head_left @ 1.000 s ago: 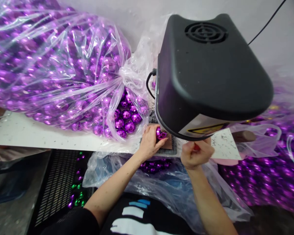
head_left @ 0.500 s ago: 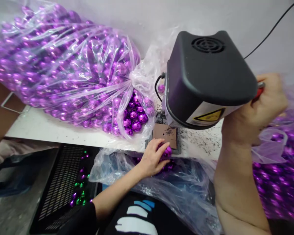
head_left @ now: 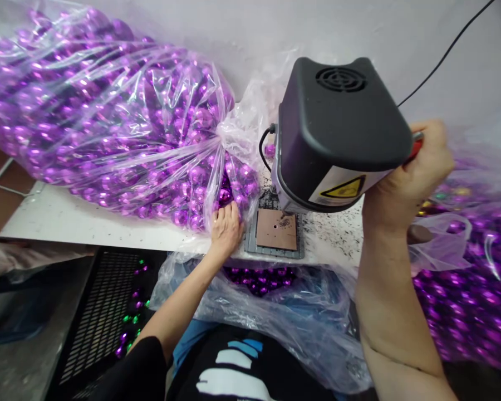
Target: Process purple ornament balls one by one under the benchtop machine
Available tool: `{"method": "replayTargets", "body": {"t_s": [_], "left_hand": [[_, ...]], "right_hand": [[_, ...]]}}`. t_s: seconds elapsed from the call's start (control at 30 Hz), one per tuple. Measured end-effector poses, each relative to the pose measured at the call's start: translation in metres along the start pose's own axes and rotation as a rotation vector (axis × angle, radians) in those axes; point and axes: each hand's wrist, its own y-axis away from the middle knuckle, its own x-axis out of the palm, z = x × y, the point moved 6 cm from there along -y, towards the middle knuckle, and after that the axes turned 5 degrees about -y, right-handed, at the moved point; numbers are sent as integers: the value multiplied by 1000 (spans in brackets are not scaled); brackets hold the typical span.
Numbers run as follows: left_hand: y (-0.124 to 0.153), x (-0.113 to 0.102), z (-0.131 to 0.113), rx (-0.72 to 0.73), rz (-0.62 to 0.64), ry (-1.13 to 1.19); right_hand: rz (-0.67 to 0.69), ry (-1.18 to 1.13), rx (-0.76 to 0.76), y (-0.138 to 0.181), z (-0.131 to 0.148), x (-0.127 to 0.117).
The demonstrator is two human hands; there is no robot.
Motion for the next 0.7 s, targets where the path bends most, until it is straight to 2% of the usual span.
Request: {"method": "replayTargets", "body": {"t_s": [0.13, 0.2, 0.27, 0.3, 0.33, 0.4, 0.43, 0.47, 0.5, 0.57, 0.7], "left_hand": [[6, 2, 2, 29, -11, 11], [6, -1, 6, 24, -28, 39], [6, -4, 10, 14, -61, 82], [7, -4, 10, 17, -77, 102], [8, -3, 10, 22, -90, 116], [11, -1, 10, 26, -108, 132], [12, 0, 10, 25, -110, 137], [12, 1, 11, 17, -110, 141], [12, 1, 13, 5, -110, 145], [11, 0, 16, -21, -112, 151], [8, -4, 22, -65, -142, 185]], "right_hand": [[-13, -57, -52, 6, 8, -12], [-142, -124, -130, 26, 25, -30], [-263, -163, -267, 63, 50, -43], [-200, -182, -355, 85, 65, -38], [119, -173, -388, 107, 77, -13], [429, -172, -436, 154, 90, 29], [692, -81, -391, 177, 86, 60], [933, 69, -278, 197, 73, 90], [1000, 149, -203, 208, 60, 111], [1027, 272, -88, 213, 35, 141], [1016, 419, 52, 201, 3, 170]]}}
